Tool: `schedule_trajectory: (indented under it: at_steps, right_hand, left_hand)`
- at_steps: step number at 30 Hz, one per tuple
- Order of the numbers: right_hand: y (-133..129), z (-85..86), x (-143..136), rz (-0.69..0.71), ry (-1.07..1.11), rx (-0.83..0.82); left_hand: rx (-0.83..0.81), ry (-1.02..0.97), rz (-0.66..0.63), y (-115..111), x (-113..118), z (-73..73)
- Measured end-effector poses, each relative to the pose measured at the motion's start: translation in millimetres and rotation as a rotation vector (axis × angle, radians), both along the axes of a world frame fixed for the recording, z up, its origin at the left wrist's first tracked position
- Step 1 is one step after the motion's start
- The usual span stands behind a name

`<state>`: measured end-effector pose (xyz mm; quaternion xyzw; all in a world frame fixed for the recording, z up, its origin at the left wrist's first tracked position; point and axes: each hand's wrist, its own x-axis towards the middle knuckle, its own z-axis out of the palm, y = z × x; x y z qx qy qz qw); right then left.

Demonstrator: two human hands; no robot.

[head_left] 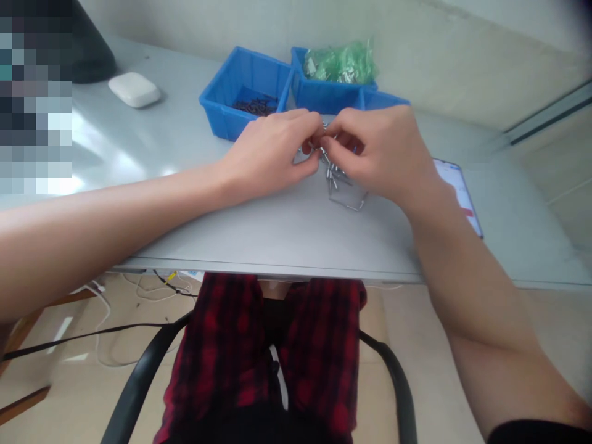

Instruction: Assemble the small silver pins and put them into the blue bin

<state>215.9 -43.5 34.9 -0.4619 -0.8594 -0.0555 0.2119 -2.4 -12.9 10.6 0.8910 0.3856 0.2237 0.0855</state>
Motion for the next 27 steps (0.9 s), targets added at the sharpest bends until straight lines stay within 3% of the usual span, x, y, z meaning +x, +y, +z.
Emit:
schedule_trajectory:
  at_steps: [27]
  right_hand:
    - [-1.7, 1.2, -0.8, -0.041, 0.017, -0.045]
  left_hand:
    - [0.004, -0.021, -0.047, 2.9, -3.7, -1.4]
